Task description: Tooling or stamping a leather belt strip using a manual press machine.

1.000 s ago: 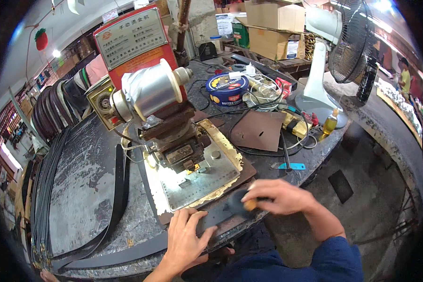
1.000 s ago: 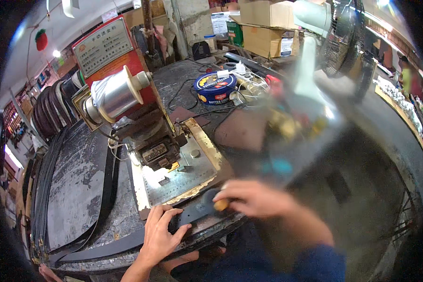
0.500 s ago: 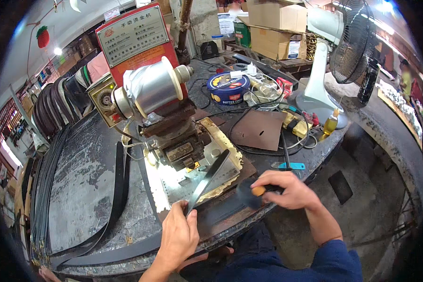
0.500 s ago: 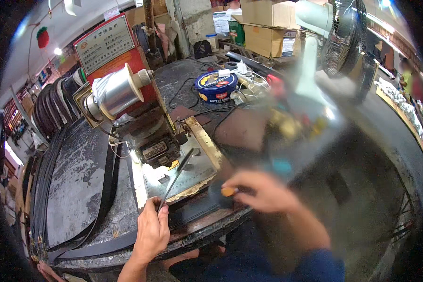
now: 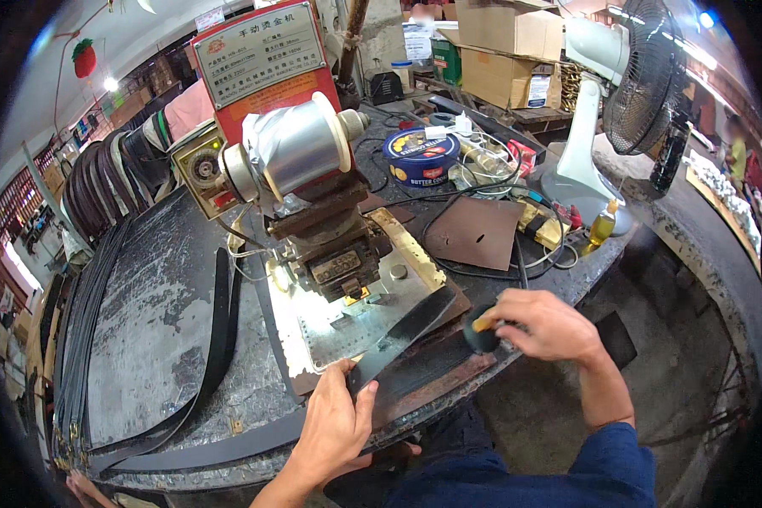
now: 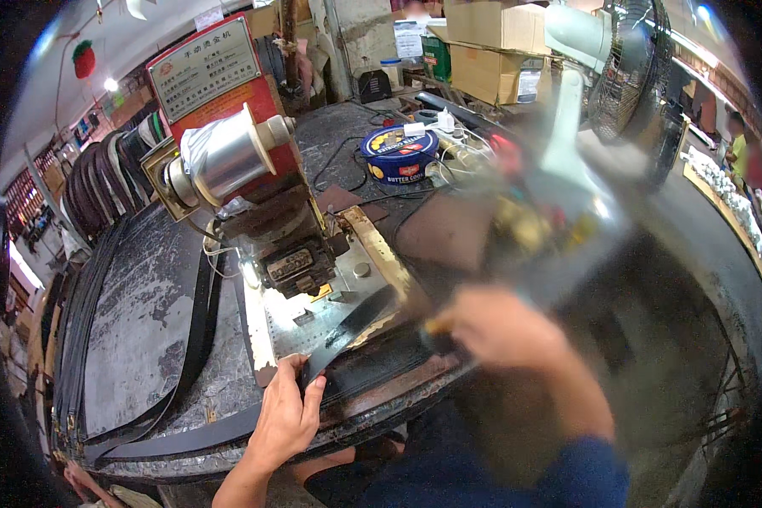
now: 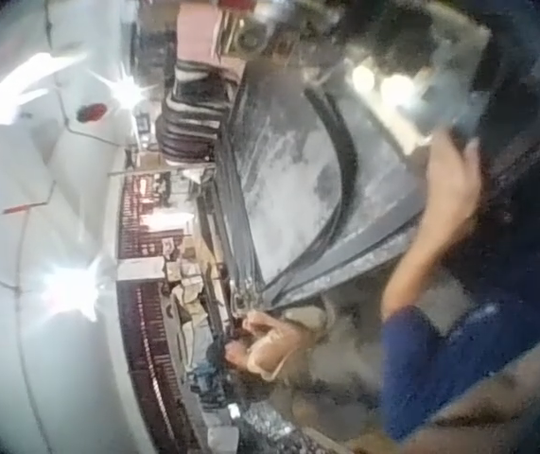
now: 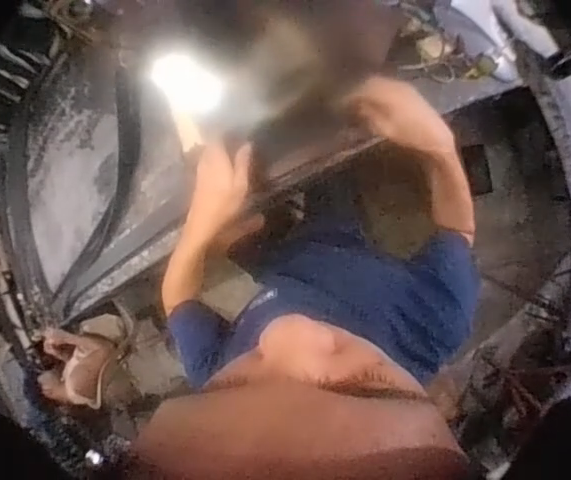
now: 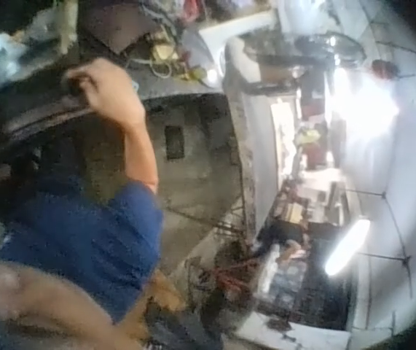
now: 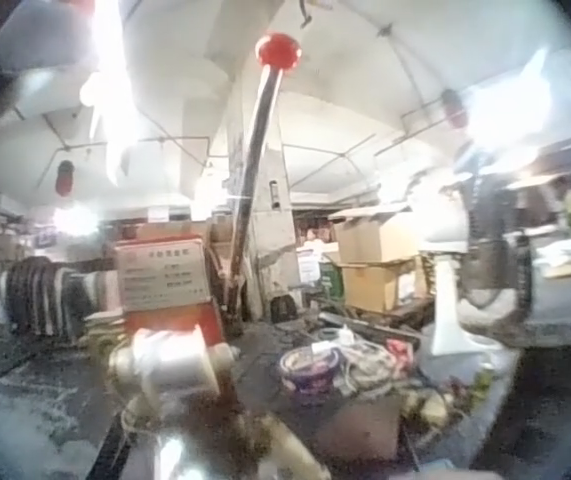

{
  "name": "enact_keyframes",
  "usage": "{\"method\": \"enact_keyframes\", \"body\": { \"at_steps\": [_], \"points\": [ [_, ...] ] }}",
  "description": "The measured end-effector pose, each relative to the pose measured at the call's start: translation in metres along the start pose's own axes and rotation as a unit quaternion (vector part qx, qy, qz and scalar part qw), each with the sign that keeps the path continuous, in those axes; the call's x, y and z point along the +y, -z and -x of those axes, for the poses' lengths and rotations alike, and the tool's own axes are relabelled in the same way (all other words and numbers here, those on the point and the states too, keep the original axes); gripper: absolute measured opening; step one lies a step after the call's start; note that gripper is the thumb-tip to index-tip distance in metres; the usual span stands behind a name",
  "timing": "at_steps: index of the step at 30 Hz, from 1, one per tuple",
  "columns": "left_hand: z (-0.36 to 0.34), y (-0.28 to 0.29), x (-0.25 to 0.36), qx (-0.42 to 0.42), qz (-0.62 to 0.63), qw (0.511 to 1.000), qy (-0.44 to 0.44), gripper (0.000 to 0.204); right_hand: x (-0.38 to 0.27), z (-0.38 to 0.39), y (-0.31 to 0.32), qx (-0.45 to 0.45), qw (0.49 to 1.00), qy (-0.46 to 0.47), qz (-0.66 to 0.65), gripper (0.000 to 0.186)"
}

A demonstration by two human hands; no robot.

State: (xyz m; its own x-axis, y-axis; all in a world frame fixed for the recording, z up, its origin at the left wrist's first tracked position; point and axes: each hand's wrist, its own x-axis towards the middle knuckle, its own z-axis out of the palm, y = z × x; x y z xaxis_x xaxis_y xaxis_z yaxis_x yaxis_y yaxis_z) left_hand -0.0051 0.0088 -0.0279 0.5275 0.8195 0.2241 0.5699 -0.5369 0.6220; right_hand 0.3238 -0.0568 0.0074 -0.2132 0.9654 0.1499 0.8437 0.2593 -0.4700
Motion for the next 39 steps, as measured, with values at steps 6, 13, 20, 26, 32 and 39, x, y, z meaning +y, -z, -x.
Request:
{"method": "enact_keyframes", "body": {
  "at_steps": [6, 13, 20, 26, 32, 39],
  "points": [
    [-0.003, 0.001, 0.000, 0.002, 0.033, 0.999, 0.012, 0.039, -0.006, -0.003, -0.028, 0.054, 0.979, 0.087, -0.179, 0.033],
    [-0.002, 0.001, -0.002, -0.002, 0.048, 0.999, 0.019, 0.043, -0.019, -0.031, -0.058, 0.029, 0.981, 0.137, -0.136, 0.028],
    [-0.003, 0.004, 0.000, -0.045, 0.016, 0.999, 0.002, 0.053, 0.023, 0.023, -0.007, 0.089, 0.991, 0.032, -0.094, 0.030],
    [-0.007, 0.013, -0.008, -0.054, 0.092, 0.993, 0.042, 0.056, 0.026, 0.037, -0.016, 0.140, 0.972, 0.032, -0.184, 0.036],
    [0.001, 0.017, -0.026, -0.003, 0.372, 0.923, 0.095, 0.042, 0.001, -0.007, -0.050, 0.094, 0.966, 0.092, -0.223, 0.031],
    [0.004, 0.015, -0.030, -0.013, 0.252, 0.967, 0.023, 0.033, -0.012, -0.033, -0.053, 0.034, 0.972, 0.113, -0.204, 0.032]
  ]
}}
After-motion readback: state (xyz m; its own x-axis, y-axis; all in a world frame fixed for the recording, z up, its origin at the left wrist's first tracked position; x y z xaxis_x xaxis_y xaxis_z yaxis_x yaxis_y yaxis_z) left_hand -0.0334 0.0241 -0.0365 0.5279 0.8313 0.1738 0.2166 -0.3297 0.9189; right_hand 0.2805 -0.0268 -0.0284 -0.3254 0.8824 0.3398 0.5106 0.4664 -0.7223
